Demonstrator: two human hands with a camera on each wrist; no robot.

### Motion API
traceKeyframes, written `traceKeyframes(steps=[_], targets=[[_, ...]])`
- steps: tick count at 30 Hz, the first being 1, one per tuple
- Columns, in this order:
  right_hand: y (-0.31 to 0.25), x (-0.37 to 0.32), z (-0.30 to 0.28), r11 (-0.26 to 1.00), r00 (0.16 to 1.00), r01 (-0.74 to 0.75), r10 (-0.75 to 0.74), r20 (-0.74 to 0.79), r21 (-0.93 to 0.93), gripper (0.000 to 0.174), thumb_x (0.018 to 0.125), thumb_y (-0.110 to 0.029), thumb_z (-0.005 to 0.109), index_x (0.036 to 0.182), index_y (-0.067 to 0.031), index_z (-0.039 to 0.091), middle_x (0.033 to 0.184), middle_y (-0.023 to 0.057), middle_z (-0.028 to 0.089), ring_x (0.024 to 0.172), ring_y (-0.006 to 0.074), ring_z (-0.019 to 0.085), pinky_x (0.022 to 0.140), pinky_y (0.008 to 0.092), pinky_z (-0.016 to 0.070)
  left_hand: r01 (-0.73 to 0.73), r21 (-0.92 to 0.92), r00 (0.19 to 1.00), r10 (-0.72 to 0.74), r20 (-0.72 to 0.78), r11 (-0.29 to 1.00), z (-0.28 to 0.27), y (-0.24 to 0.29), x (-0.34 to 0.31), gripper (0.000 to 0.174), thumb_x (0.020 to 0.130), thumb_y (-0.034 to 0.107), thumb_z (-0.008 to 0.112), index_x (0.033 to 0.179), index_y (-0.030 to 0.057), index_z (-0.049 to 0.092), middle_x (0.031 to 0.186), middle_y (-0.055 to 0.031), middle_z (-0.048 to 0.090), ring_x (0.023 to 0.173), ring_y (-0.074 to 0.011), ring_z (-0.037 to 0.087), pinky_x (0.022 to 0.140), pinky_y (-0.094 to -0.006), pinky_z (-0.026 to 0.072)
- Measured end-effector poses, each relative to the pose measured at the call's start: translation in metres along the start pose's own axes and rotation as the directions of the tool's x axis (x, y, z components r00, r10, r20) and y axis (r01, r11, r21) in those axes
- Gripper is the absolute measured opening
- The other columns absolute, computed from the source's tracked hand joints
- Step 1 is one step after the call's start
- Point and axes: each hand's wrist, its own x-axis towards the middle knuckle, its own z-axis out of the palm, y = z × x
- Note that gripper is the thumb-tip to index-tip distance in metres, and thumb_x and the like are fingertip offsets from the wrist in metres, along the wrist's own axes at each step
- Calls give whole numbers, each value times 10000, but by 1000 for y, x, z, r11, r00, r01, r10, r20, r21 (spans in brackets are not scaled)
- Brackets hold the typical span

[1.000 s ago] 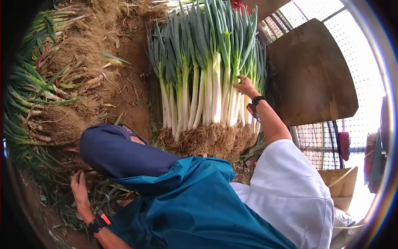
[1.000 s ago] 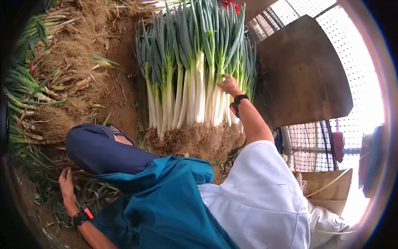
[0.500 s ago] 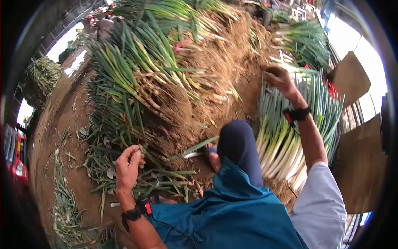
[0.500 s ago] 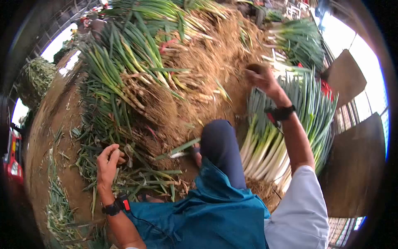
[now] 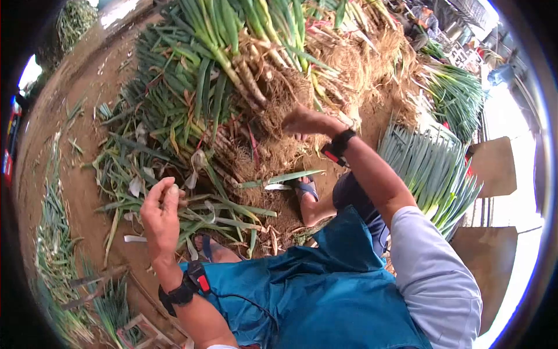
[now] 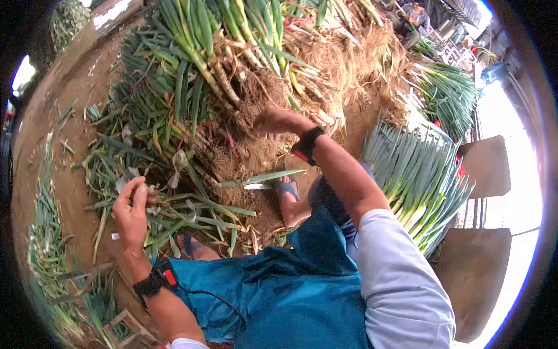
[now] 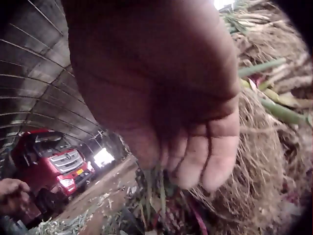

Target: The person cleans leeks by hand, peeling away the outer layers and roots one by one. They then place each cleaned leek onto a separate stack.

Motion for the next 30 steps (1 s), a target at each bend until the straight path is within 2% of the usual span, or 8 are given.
traceKeyframes(steps=[4,5,9,12,17,27,29,30], targets=[[154,95,111,644,942,333,-261,211,-689,345,722,-283,683,957,-31,699,1004,206,680,920,387,649,770,453,536,-8,-47,982,-1,-191,999,-22,4,-22,225,994,134,544,1141,-14,629,860,-60,656,734,-113,592,696,-264,500],[170,100,140,765,989,95,1,148,-638,416,731,-305,685,1040,-27,692,1104,216,657,1041,375,626,863,459,514,-16,-20,970,11,-241,1000,-28,8,-28,220,995,130,540,1137,-13,629,857,-59,655,731,-114,591,692,-263,497],[210,85,216,839,997,-69,83,2,-540,704,754,-435,727,1331,-77,541,1311,209,557,1197,372,548,993,452,458,-13,-2,920,11,-393,1000,-47,-6,-33,206,1003,141,526,1096,-1,643,829,-48,649,708,-109,579,674,-258,485],[210,85,247,870,980,-196,163,-110,-453,373,806,-306,679,1109,-89,662,1023,174,667,1056,358,624,856,463,516,47,52,889,-18,-458,998,-51,-10,-30,202,999,136,533,1088,-3,651,805,-50,646,686,-112,584,653,-260,492],[107,97,282,848,944,314,-231,236,-428,264,860,-212,589,1089,-104,663,880,207,671,847,362,667,732,465,527,-22,22,836,31,-547,1000,-61,-18,-27,209,999,120,524,1104,-16,643,817,-70,649,680,-129,590,657,-274,499],[-26,84,384,966,966,251,-253,-51,-56,841,717,-461,799,1337,-29,433,1145,260,619,1083,399,594,906,492,480,13,-139,783,-96,-615,990,-68,-11,-60,195,982,116,567,1142,35,643,925,-66,681,741,-107,633,632,-247,534],[18,81,470,784,940,98,-275,-201,-612,1042,711,-432,811,1477,6,258,1362,267,467,1196,400,523,963,442,459,39,-159,834,-120,-538,986,-75,-29,-61,193,977,104,580,1151,50,645,872,-33,670,704,-75,616,614,-225,511],[9,76,472,792,997,-41,-6,-74,-609,1127,715,-424,809,1514,21,150,1450,253,366,1253,392,478,992,405,442,-44,20,835,47,-548,999,-77,-37,-60,193,982,106,577,1154,35,627,819,-21,648,684,-67,599,601,-219,492]])
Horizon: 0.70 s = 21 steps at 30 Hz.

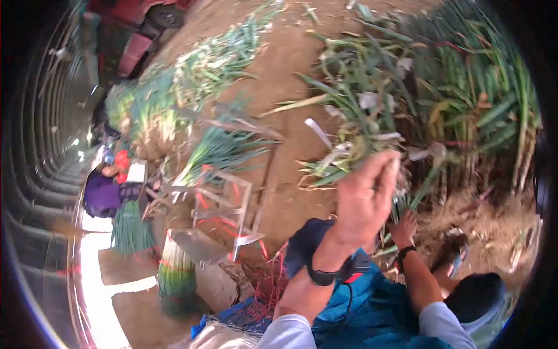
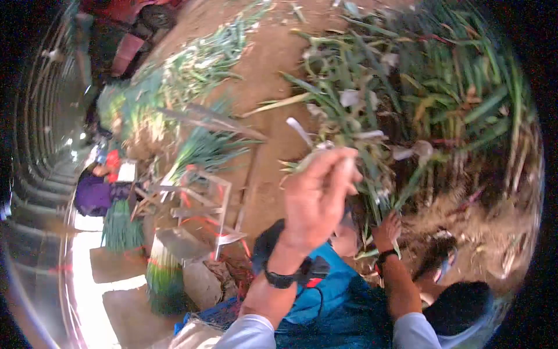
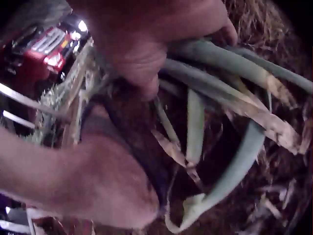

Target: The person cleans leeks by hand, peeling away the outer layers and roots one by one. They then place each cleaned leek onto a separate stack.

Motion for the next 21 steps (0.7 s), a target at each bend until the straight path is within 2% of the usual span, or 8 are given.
traceKeyframes(steps=[6,8,9,11,12,16,17,21], targets=[[-7,147,64,544,975,216,-155,-156,811,342,887,-162,596,1182,10,573,1059,149,669,909,290,646,786,426,510,44,-10,999,-44,-3,999,-9,-17,3,180,987,116,566,1129,29,634,804,-38,652,677,-69,600,608,-227,498],[-73,154,-102,37,915,-88,-392,95,995,174,882,-116,631,1036,-35,635,974,38,630,853,157,572,740,338,492,-55,192,998,58,-11,980,-13,-23,5,200,985,154,567,1136,47,644,856,-44,667,717,-78,610,625,-248,510],[-57,219,-83,304,684,628,-654,-321,717,128,932,-135,584,1021,-54,627,953,28,608,824,161,536,716,351,483,276,160,961,-278,-11,948,-15,-9,4,237,959,203,602,1119,41,667,1038,-177,701,951,-257,693,826,-361,533],[-122,178,-275,12,814,321,-515,-270,947,596,915,-313,653,1383,2,461,1217,138,614,1117,230,576,967,346,452,86,316,996,-73,-52,945,-21,-13,7,248,963,190,600,1146,32,658,1015,-125,717,868,-201,697,768,-321,550],[-121,158,-333,-43,679,597,-506,-532,801,644,889,-336,682,1370,29,455,1179,139,622,1090,227,574,949,352,456,227,100,973,-219,-78,969,-18,2,8,203,972,124,583,1127,19,659,922,-79,702,765,-126,659,670,-266,540],[-62,177,-375,593,610,735,-365,-703,330,313,903,-289,632,1028,-2,622,897,107,659,681,179,559,641,342,498,30,110,992,-17,-122,994,-23,-7,9,177,982,70,558,1111,0,656,865,-57,665,724,-88,614,616,-220,515],[-46,150,-349,347,519,852,-474,-711,391,252,905,-254,622,931,-4,610,814,120,641,633,194,562,586,361,474,12,129,992,4,-127,992,-22,-7,9,176,984,70,556,1108,-4,656,866,-61,665,726,-93,616,617,-220,516],[39,66,-79,662,477,718,-693,541,215,213,838,-172,569,954,-9,641,966,170,674,836,329,643,696,471,495,-6,159,994,24,-108,987,-25,-8,0,175,979,70,563,1097,-13,661,869,-73,666,730,-100,624,617,-233,526]])
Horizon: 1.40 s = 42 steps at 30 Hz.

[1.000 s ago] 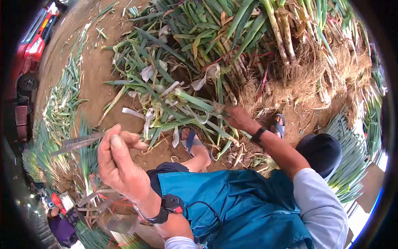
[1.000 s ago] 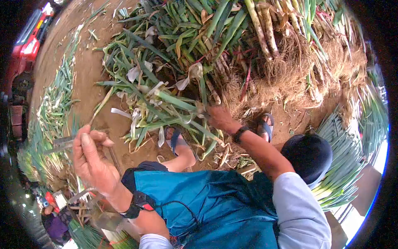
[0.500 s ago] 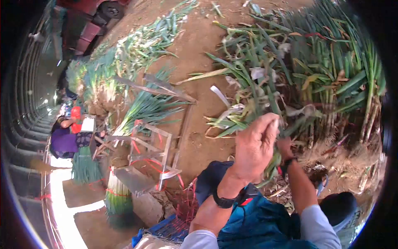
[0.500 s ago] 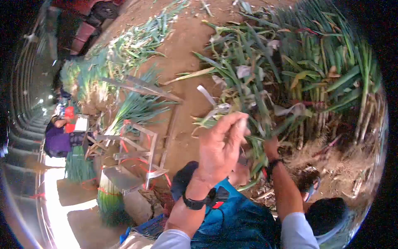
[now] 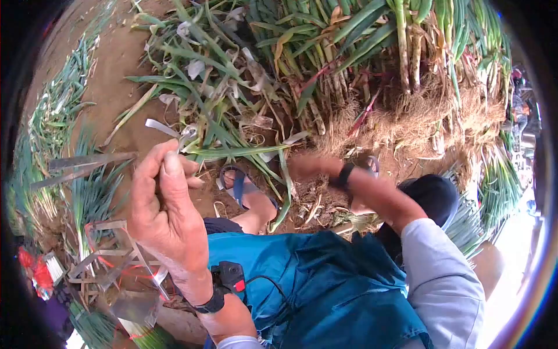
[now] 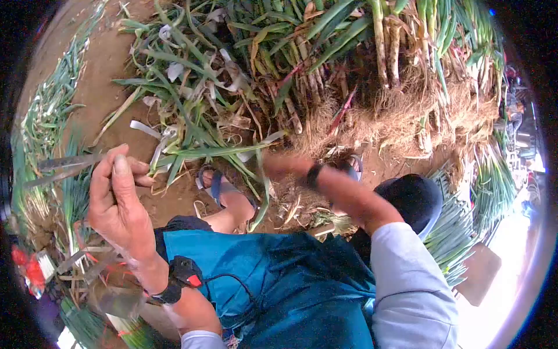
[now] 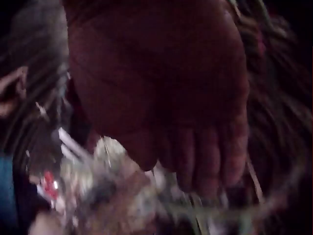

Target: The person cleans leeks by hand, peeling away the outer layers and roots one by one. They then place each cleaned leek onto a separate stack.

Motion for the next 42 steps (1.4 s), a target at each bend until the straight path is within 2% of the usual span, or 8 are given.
traceKeyframes(steps=[4,10,14,15,23,27,31,42], targets=[[-59,-26,204,950,906,-77,-61,419,304,397,878,-227,508,1238,-72,568,1210,205,608,1148,369,575,953,504,449,6,92,1000,-9,25,996,-3,7,-5,178,972,69,568,1091,-27,659,835,-78,663,692,-103,614,603,-237,524],[-37,43,13,946,977,-55,117,-179,321,590,837,-107,515,1418,-87,416,1262,260,559,1084,400,595,927,458,485,52,130,999,-51,-12,990,-13,28,-19,185,964,66,572,1085,-43,658,852,-98,678,704,-123,636,597,-245,531],[8,95,-185,981,275,168,-145,-950,-101,525,828,-46,531,1351,-52,484,1085,234,644,956,373,647,818,436,542,28,166,1000,-29,8,986,-13,24,-17,203,965,79,581,1112,-40,651,859,-103,677,719,-131,642,610,-255,535],[-32,47,-243,992,545,-70,130,-828,110,444,840,-89,566,1279,-28,539,1021,189,679,856,327,673,764,397,551,48,161,999,-50,10,986,-13,20,-16,202,965,83,582,1110,-39,652,858,-98,677,715,-129,638,612,-255,532],[-120,-256,-227,982,524,112,-186,-831,-149,242,920,-166,599,1108,-20,643,790,101,663,740,149,663,667,328,534,55,183,979,-89,183,982,-5,15,-19,228,987,178,559,1091,0,656,822,-65,661,684,-111,594,637,-274,489],[-151,-359,-143,851,327,440,147,-934,288,177,966,-161,606,1053,-13,649,787,38,652,705,120,652,603,276,547,-276,278,930,183,319,920,19,52,-48,232,973,180,568,1086,-5,649,780,-99,672,677,-143,617,639,-311,497],[-115,-344,-85,926,30,-117,365,-930,360,163,879,-193,604,934,-57,678,778,208,653,765,392,659,704,456,538,-219,190,827,79,556,957,40,106,-109,226,955,167,578,1071,-11,654,759,-126,671,694,-169,635,650,-331,504],[-79,-390,-56,960,91,-1,280,-956,281,166,846,-173,631,924,-29,664,765,179,655,692,327,635,655,433,509,-540,-62,522,392,758,839,107,208,-84,238,925,198,613,1041,-4,659,917,-220,680,839,-398,658,725,-415,519]])
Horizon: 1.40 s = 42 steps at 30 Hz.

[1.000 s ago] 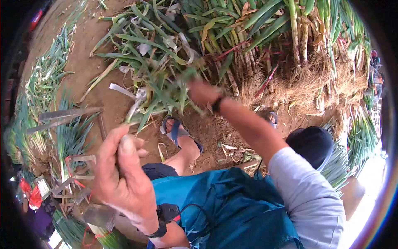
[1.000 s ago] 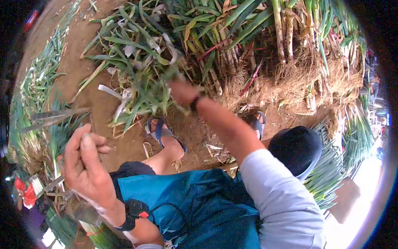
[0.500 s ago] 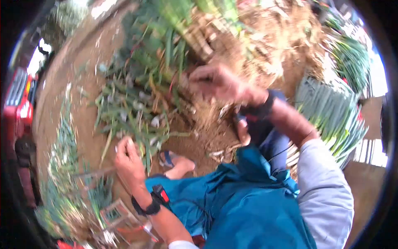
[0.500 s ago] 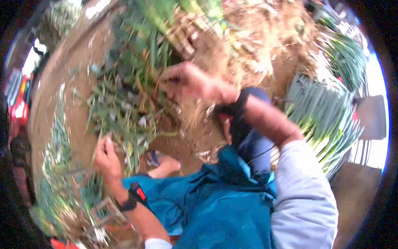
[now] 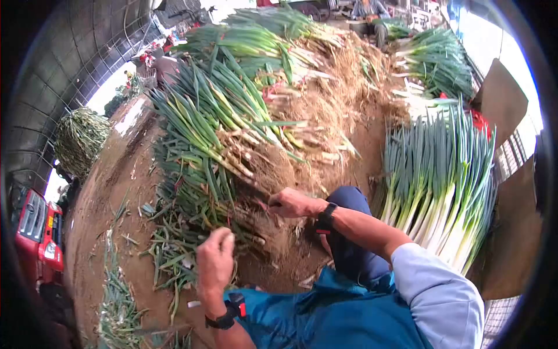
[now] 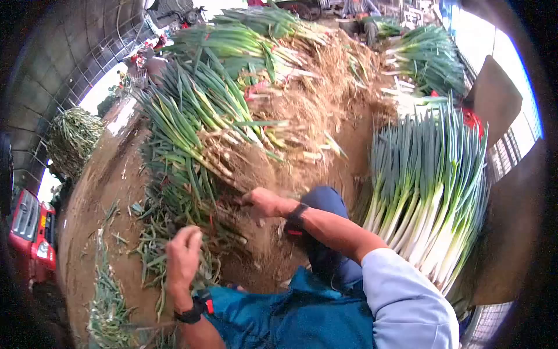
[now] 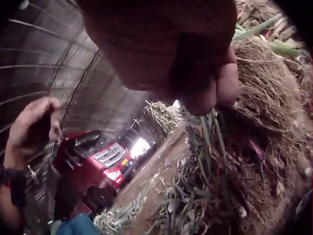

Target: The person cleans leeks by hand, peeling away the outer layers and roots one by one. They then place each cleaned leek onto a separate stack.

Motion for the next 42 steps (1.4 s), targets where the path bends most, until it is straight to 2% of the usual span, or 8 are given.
traceKeyframes(steps=[5,16,19,21,22,32,34,42], targets=[[23,44,-107,829,856,-306,455,-245,468,242,963,-212,613,1011,15,682,733,37,655,607,94,587,576,262,507,84,-44,969,-71,235,996,16,-30,19,283,918,217,623,1090,-7,652,949,-241,677,880,-382,677,741,-399,526],[168,131,-78,901,893,-422,392,-220,-105,368,904,-360,599,926,2,659,741,83,605,708,178,550,662,373,442,226,27,879,-216,426,974,69,-125,42,367,910,304,580,1141,20,602,949,-240,669,940,-440,616,816,-490,485],[178,116,-52,681,746,-567,663,-61,464,511,863,-439,716,1008,48,662,825,74,648,748,189,586,671,350,469,198,119,898,-229,376,973,73,-138,45,403,905,295,605,1193,14,596,977,-250,669,945,-426,632,820,-467,495],[155,118,-70,634,662,-681,747,-62,365,479,864,-400,729,1050,38,674,840,68,655,757,158,587,673,313,471,158,139,922,-197,335,978,74,-144,43,379,910,287,591,1173,15,585,979,-251,661,946,-443,615,807,-498,484],[159,126,-72,738,718,-610,669,-192,290,402,916,-388,677,850,8,666,697,-5,580,617,90,515,534,281,402,157,142,921,-197,336,977,73,-142,44,376,912,287,588,1167,11,583,985,-254,659,950,-443,614,808,-500,484],[53,193,-138,715,908,-54,326,-264,697,260,929,-205,595,910,50,640,783,74,648,689,170,628,628,288,506,122,145,950,-158,268,982,59,-129,22,276,926,268,579,1052,23,578,958,-233,660,920,-420,630,785,-501,508],[45,217,-157,930,917,211,-82,-390,302,208,931,-155,587,994,40,626,818,78,673,719,187,653,690,316,520,127,207,946,-181,269,970,62,-135,21,279,925,268,581,1053,20,581,949,-234,663,917,-419,633,786,-501,510],[0,303,-188,537,883,97,342,-321,838,613,999,-406,507,1445,-9,367,1439,204,445,1324,325,434,1015,472,470,96,186,959,-141,247,978,63,-137,13,262,937,271,568,1021,23,578,913,-219,665,890,-408,636,775,-501,504]])
